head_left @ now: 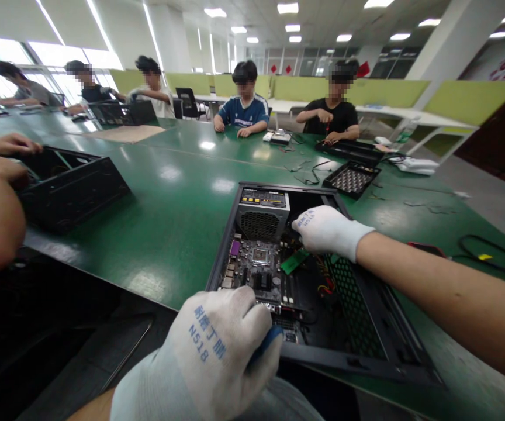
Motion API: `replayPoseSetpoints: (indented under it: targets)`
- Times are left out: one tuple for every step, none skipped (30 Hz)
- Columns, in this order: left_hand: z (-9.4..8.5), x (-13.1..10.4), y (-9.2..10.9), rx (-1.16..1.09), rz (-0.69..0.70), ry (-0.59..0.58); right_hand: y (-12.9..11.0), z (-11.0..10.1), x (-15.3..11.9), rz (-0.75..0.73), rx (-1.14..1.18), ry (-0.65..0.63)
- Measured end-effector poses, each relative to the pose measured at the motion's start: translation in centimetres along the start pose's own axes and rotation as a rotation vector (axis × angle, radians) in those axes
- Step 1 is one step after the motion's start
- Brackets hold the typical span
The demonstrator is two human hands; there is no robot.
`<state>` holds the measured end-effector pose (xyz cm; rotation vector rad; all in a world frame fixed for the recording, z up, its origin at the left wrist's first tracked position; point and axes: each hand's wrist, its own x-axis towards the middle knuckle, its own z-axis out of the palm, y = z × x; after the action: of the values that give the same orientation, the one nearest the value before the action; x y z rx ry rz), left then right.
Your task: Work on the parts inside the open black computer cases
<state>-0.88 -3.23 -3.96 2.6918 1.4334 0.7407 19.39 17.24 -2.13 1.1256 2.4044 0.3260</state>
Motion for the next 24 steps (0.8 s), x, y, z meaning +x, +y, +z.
replayPoseSetpoints:
  targets:
    - [0.0,0.0,0.0,0.004,-0.001,0.002,0.3,0.1,0.4,0.011,0.006,0.010]
    - [0.0,-0.1,0.1,0.011,-0.004,0.003,0.6,0.3,0.6,0.018,0.012,0.024]
    - [0.0,-0.1,0.1,0.016,-0.005,0.002,0.8,0.4,0.9,0.022,0.018,0.040]
    - [0.0,-0.1,0.1,0.021,-0.009,0.004,1.1,0.5,1.0,0.024,0.023,0.060]
    - [0.1,-0.1,0.1,0.023,-0.012,0.009,1.3,0.6,1.0,0.025,0.028,0.082]
    - [0.1,-0.1,0.1,0.024,-0.015,0.015,1.4,0.6,0.9,0.028,0.031,0.105]
    - [0.1,-0.1,0.1,0.024,-0.016,0.019,1.5,0.7,0.8,0.034,0.032,0.129]
    - [0.2,0.0,0.0,0.023,-0.016,0.021,1.6,0.7,0.5,0.041,0.032,0.156]
    - [0.2,0.0,0.0,0.022,-0.015,0.021,1.7,0.8,0.1,0.046,0.036,0.186]
    - [0.2,0.1,0.0,0.020,-0.013,0.018,1.8,0.9,-0.3,0.052,0.048,0.222]
    - [0.2,0.2,0.0,0.016,-0.011,0.012,1.8,0.9,-0.9,0.058,0.071,0.263]
    - [0.1,0.2,0.0,0.011,-0.013,0.003,1.9,1.1,-1.5,0.066,0.108,0.312]
    - [0.0,0.3,0.0,0.003,-0.016,-0.009,1.9,1.3,-2.2,0.073,0.160,0.365]
    - [-0.1,0.4,0.0,-0.009,-0.024,-0.027,1.9,1.5,-3.0,0.082,0.228,0.422]
    - [-0.3,0.4,0.0,-0.024,-0.033,-0.049,1.8,1.7,-3.7,0.089,0.305,0.475]
    - [-0.5,0.5,0.1,-0.041,-0.044,-0.075,1.7,2.0,-4.4,0.094,0.387,0.522]
    - [-0.8,0.7,0.1,-0.057,-0.053,-0.103,1.6,2.2,-5.1,0.095,0.467,0.562]
    - [-1.1,0.9,0.2,-0.070,-0.064,-0.133,1.4,2.4,-5.6,0.096,0.537,0.593]
    - [-1.4,1.3,0.2,-0.083,-0.070,-0.172,1.3,2.6,-6.1,0.093,0.592,0.614]
    - [-1.7,1.8,0.2,-0.089,-0.074,-0.214,1.2,2.8,-6.5,0.090,0.632,0.630]
    - [-1.9,2.5,0.1,-0.084,-0.074,-0.252,1.1,2.9,-6.8,0.085,0.660,0.643]
    - [-2.0,3.4,-0.1,-0.065,-0.072,-0.286,1.1,3.0,-6.9,0.079,0.680,0.657]
    - [-1.9,4.3,-0.3,-0.033,-0.067,-0.312,1.1,3.0,-7.0,0.071,0.697,0.669]
    - [-1.7,5.3,-0.6,0.008,-0.059,-0.334,1.1,3.1,-7.1,0.063,0.712,0.678]
